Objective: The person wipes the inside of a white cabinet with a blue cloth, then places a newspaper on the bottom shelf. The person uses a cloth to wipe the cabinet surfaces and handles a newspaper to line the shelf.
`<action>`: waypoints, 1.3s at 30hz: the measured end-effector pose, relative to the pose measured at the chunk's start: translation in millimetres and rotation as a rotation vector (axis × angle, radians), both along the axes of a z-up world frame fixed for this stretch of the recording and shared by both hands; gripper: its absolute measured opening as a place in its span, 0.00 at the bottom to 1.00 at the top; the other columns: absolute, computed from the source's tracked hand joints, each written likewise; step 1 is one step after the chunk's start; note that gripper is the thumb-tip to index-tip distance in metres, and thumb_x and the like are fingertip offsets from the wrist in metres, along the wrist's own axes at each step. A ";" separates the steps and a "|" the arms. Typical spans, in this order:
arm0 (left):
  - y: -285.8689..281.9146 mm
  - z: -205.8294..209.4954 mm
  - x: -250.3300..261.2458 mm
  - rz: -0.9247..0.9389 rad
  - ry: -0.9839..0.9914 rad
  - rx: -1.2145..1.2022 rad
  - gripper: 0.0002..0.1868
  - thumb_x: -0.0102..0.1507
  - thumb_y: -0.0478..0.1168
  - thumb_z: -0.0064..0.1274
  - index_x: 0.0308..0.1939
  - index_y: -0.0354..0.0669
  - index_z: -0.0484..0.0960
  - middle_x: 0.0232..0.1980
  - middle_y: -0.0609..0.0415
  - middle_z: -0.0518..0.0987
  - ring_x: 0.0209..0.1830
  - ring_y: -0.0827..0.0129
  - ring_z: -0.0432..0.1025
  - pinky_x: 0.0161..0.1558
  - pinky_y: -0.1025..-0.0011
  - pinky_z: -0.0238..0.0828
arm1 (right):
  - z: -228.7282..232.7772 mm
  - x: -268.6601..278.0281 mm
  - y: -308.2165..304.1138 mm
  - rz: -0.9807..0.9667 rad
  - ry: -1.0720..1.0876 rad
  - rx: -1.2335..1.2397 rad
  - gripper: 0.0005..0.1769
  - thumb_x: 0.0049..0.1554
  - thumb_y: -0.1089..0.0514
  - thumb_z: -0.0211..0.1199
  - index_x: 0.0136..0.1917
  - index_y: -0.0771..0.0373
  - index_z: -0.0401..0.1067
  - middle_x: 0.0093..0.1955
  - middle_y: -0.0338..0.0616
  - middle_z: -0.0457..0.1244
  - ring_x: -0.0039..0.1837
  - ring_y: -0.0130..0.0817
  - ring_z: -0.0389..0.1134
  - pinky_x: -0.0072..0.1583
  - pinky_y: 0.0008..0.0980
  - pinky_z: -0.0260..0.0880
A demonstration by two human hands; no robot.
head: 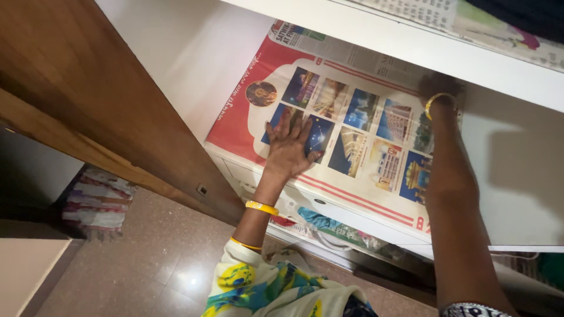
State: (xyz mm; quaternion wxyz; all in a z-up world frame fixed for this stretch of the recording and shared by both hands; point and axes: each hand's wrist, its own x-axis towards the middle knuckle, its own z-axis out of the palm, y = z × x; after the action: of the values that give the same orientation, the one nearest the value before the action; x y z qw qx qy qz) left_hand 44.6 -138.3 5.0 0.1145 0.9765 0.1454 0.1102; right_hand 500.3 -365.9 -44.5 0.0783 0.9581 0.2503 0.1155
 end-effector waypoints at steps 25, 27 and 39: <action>1.9 8.0 4.7 -0.025 0.179 0.069 0.50 0.64 0.71 0.42 0.81 0.49 0.48 0.84 0.46 0.43 0.83 0.46 0.28 0.72 0.28 0.23 | 36.0 -232.8 -38.6 0.044 0.172 0.418 0.16 0.64 0.55 0.50 0.48 0.69 0.74 0.50 0.65 0.69 0.53 0.58 0.72 0.59 0.51 0.72; 0.7 11.7 3.0 -0.017 0.213 0.069 0.49 0.63 0.71 0.42 0.80 0.51 0.48 0.84 0.47 0.42 0.83 0.47 0.28 0.72 0.28 0.24 | 31.1 -275.5 -23.5 0.283 0.068 0.258 0.14 0.62 0.58 0.52 0.48 0.67 0.76 0.56 0.62 0.68 0.62 0.57 0.69 0.66 0.52 0.69; 1.5 3.1 3.4 -0.024 0.151 0.098 0.48 0.63 0.70 0.42 0.80 0.53 0.52 0.84 0.47 0.47 0.83 0.46 0.32 0.69 0.24 0.26 | 1.6 -330.6 -88.3 0.146 0.207 0.274 0.36 0.67 0.43 0.41 0.77 0.74 0.54 0.81 0.71 0.46 0.82 0.67 0.42 0.75 0.69 0.38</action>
State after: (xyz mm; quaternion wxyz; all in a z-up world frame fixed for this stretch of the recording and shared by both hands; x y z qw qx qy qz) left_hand 48.0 -136.8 8.2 0.0565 0.9882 0.1365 0.0416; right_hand 169.6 -454.3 -42.9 -0.0875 0.9459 0.3076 0.0546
